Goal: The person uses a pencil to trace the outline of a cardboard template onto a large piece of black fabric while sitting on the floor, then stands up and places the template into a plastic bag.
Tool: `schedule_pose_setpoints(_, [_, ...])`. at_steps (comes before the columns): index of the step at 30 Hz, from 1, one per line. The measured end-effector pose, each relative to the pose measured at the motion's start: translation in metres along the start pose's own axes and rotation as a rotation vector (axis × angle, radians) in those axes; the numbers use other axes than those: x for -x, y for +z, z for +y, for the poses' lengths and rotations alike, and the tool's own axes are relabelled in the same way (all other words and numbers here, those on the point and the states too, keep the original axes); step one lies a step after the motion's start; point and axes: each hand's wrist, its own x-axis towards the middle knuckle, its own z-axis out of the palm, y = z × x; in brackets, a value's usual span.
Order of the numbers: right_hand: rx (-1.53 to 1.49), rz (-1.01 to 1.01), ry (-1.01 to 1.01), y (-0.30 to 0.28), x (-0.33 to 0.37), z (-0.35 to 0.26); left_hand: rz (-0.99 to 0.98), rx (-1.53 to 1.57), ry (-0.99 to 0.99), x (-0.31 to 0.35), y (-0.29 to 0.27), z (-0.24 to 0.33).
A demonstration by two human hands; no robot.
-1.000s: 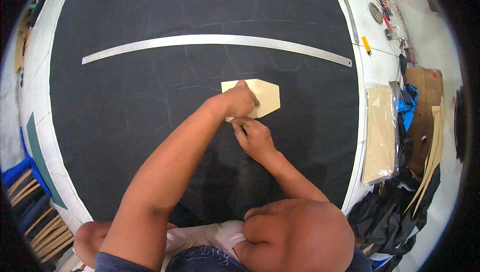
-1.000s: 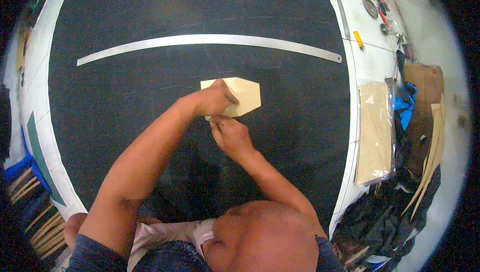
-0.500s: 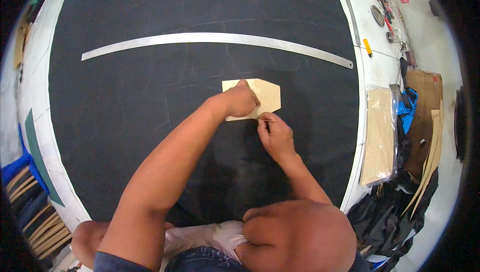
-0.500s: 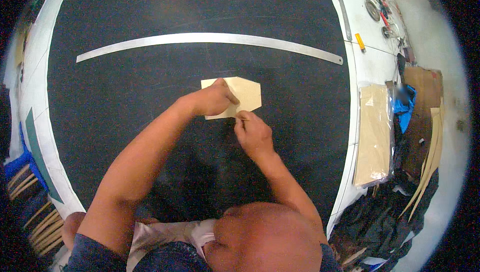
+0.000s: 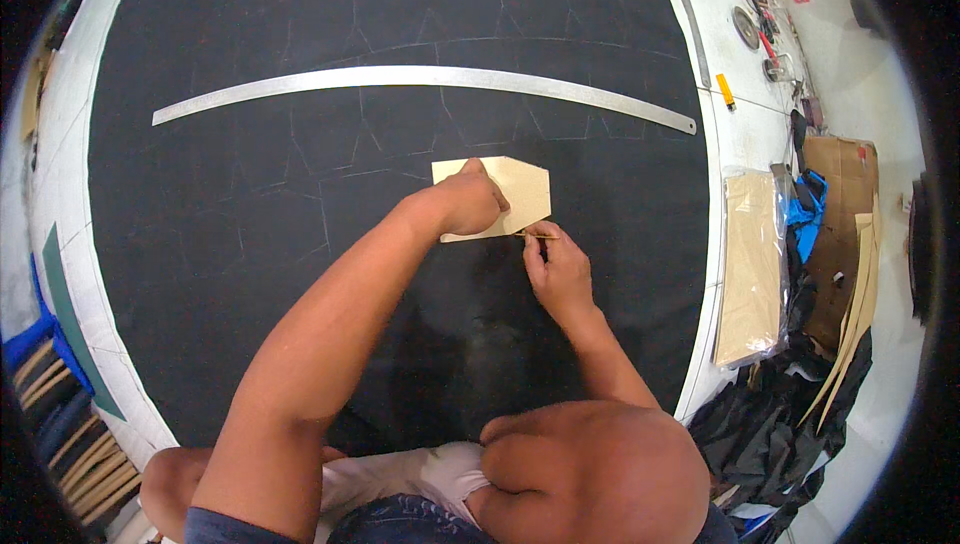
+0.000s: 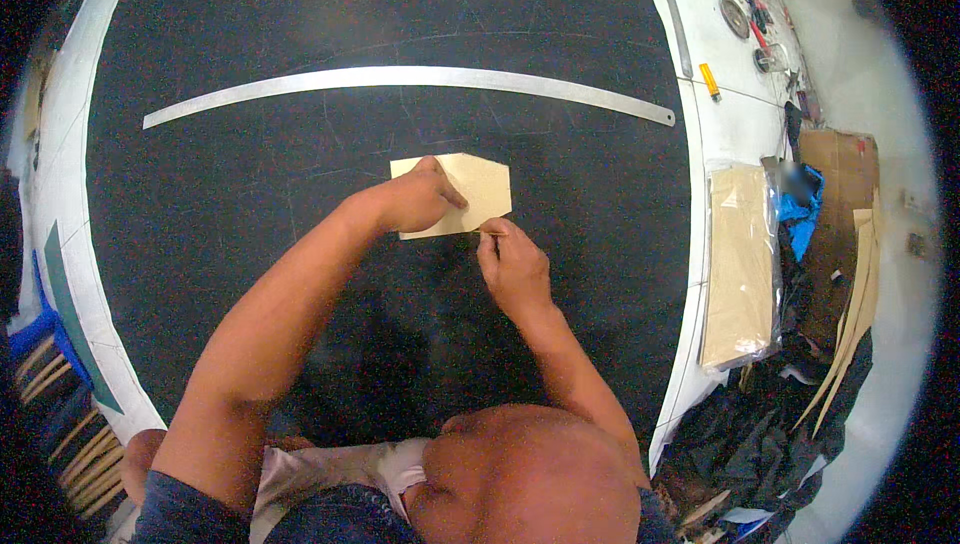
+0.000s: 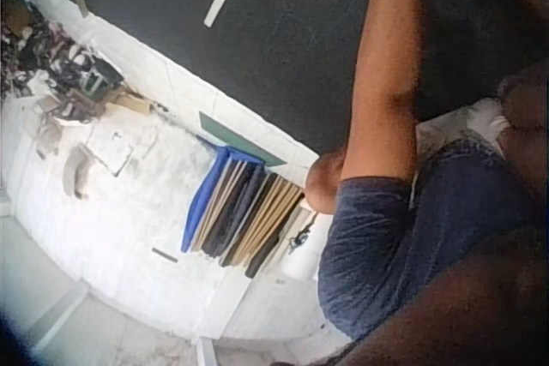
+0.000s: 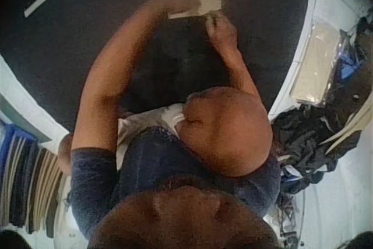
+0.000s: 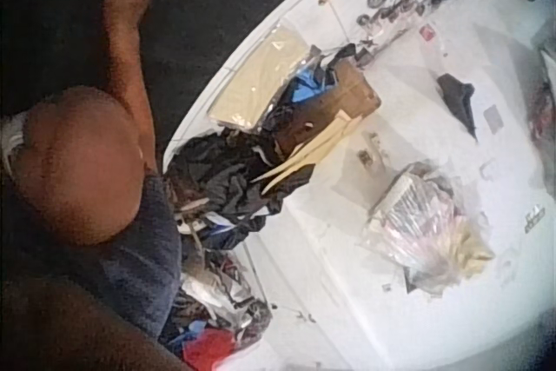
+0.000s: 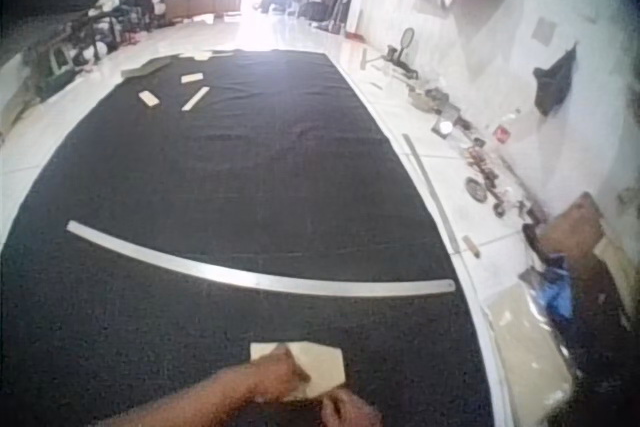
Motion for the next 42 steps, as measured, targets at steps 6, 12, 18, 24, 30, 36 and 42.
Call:
schedule_pose_setpoints(6, [-0.007, 0.026, -0.043, 0.001, -0.002, 0.005, -0.011, 0.012, -0.016, -0.001, -0.001, 0.0])
schedule_pose_setpoints(12, [0.023, 0.0, -0.019, -0.001, -0.006, 0.004, -0.012, -0.001, -0.033, -0.002, 0.002, -0.001])
schedule_pose_setpoints(18, [0.095, 0.054, 0.076, -0.021, -0.021, 0.021, 0.021, 0.011, -0.024, -0.006, 0.008, -0.008])
schedule_pose_setpoints(24, [0.094, 0.122, 0.061, -0.018, -0.02, 0.027, 0.012, 0.02, -0.005, -0.002, 0.003, -0.003])
schedule_pose_setpoints(30, [0.112, 0.122, 0.026, -0.019, -0.021, 0.023, -0.002, 0.026, -0.039, 0.0, 0.0, -0.002])
schedule_pose_setpoints(36, [0.005, 0.142, 0.171, -0.021, -0.013, 0.021, 0.023, -0.006, -0.001, 0.001, 0.003, -0.002])
schedule_pose_setpoints(42, [0.341, -0.103, -0.371, -0.001, -0.039, 0.024, 0.309, 0.107, 0.203, 0.005, 0.006, -0.032])
